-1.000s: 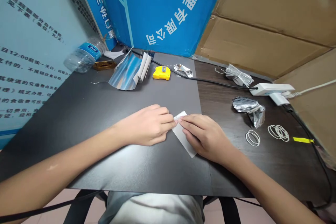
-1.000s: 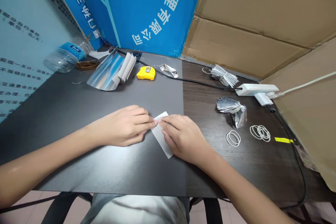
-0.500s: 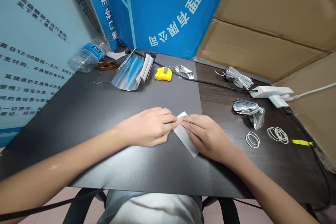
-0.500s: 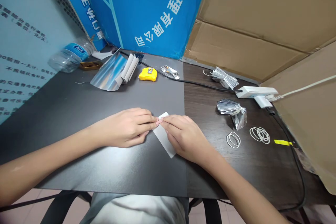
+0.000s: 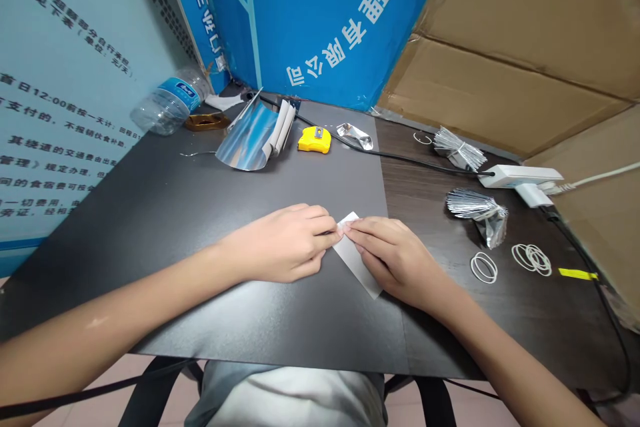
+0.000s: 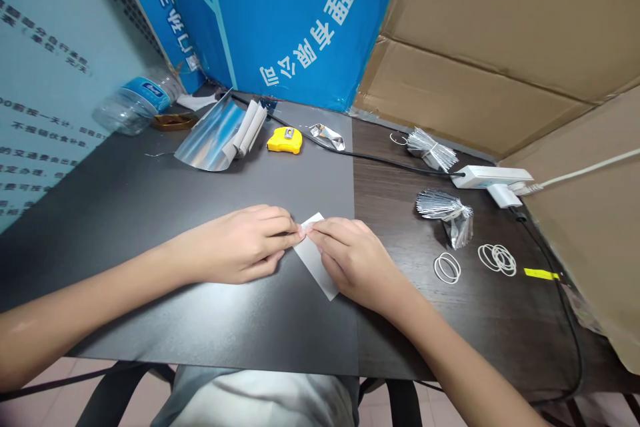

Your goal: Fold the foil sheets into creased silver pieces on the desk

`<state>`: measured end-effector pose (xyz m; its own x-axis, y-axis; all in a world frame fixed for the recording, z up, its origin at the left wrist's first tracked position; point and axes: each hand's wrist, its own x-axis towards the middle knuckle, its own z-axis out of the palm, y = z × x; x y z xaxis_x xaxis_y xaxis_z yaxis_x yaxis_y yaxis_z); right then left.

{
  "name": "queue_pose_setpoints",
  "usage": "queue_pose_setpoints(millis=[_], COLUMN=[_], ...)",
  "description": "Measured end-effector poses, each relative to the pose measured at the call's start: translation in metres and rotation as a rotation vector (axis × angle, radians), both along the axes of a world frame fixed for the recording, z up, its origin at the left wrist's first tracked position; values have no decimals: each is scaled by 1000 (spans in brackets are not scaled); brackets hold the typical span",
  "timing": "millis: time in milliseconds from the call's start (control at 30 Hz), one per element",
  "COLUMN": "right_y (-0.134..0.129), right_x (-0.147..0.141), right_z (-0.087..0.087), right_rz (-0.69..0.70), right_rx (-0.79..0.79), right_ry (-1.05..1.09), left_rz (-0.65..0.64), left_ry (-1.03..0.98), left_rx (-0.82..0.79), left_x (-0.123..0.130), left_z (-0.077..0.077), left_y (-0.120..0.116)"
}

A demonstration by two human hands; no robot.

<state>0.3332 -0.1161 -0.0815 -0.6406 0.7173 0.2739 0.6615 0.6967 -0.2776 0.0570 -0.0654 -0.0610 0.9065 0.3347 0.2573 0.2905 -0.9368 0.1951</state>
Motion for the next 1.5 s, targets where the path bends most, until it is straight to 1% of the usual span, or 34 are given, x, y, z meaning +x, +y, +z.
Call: queue_pose_setpoints(millis=[133,267,500,667,800,867,967,1033,1200,1333,1500], right_y=[1,2,1,0,0,2,3,3,-2,-4,-4], right_x=[1,1,-1,-1,-3,-5,-10,-14,-24,-29,-32], right_z=[0,0,1,1,2,4,6,8,8,9,6], right_rz=[17,9,-5,-12,-21,-73,-176,-197,-196,-150,-153], right_rx=[-9,-4,-17,-3,-7,-12,34,84,198,285,301], right_ry=[-6,-15,-4,11,37,67,101,83,-37,-115,-110], left_rz=[-26,-38,-19,-49,-24,-7,-20,-34,-25,-23,-8], left_ry=[-63,-46,-41,5,-4,2,3,-2,-2,-25,-28], left_rx=[6,55,70,147,113,100,103,111,127,161,196], left_x=[-2,-3,-3,-2,1,2,4,5,7,7,7], left_z=[-1,-1,-1,-3,-2,-1,0,-1,-7,-10,-11], left_y=[1,1,1,-2,-9,-13,-15,-16,-20,-22,-24])
